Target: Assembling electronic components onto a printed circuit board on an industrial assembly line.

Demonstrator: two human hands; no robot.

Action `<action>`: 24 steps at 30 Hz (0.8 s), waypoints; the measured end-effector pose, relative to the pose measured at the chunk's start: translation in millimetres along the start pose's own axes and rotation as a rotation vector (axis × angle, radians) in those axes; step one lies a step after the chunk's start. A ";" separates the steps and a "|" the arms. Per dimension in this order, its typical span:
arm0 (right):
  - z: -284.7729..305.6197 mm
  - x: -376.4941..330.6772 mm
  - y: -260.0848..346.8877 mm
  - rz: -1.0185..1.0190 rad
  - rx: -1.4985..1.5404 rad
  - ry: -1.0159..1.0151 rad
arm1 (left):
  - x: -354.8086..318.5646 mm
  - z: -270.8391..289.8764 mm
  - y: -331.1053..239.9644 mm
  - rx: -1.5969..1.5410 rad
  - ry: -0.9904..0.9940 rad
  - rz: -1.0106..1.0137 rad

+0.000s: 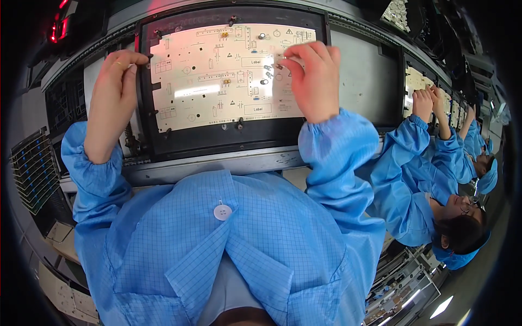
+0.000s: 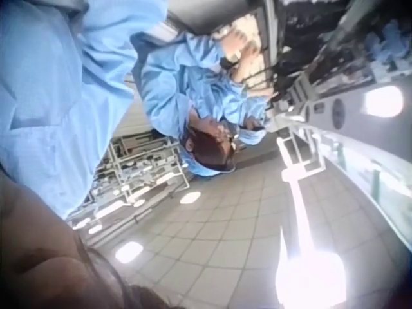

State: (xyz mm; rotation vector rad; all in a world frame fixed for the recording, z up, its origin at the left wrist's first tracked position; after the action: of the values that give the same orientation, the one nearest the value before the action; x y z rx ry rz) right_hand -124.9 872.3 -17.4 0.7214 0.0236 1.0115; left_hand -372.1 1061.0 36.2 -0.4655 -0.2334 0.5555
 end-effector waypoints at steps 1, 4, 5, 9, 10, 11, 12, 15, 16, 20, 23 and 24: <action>-7.6 6.2 0.9 0.026 -0.004 0.034 | -4.3 3.0 5.7 -0.016 -0.026 0.063; -16.8 15.4 -0.9 0.069 -0.024 0.080 | -18.7 9.5 10.7 -0.043 -0.074 0.172; -21.6 15.5 -4.7 0.062 -0.042 0.148 | -25.3 10.4 11.9 -0.058 -0.086 0.220; -20.1 27.4 -7.9 0.077 0.046 0.258 | -62.4 0.0 26.9 -0.062 -0.077 0.333; -7.9 47.8 -0.4 0.140 0.113 0.141 | -76.0 -8.3 36.2 -0.079 -0.078 0.374; 10.4 71.6 13.7 0.192 0.122 0.008 | -83.7 -13.3 38.8 -0.159 -0.046 0.375; 24.8 94.9 29.3 0.229 0.113 -0.141 | -82.6 -13.8 43.3 -0.217 -0.003 0.384; -9.3 180.9 -49.0 0.207 0.024 0.140 | -69.8 -28.9 30.7 -0.326 0.062 0.306; 2.2 176.3 -39.3 0.489 -0.112 -0.317 | -63.3 -32.3 25.6 -0.363 0.085 0.299; 39.2 141.3 43.7 0.136 0.205 -0.245 | -84.1 -40.0 57.3 -0.522 0.085 0.284; 35.3 88.6 87.2 0.133 0.367 -0.104 | -77.4 -26.3 50.4 -0.647 0.172 0.270; 37.4 69.0 103.8 0.147 0.435 -0.110 | -72.5 -22.6 47.5 -0.722 0.213 0.264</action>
State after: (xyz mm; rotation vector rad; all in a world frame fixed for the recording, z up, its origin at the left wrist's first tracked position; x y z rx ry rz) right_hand -153.5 939.3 90.4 1.1892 0.0980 1.1189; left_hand -446.0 1048.2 -12.9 -1.2630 -0.1637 0.6677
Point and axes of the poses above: each hand's wrist, its own x-axis towards the middle knuckle, its own z-axis out of the back of the hand, y = z × x, the point moved 6 cm from there along x, towards the middle knuckle, and after that the axes turned 4 degrees about -z, right-handed, at the moved point
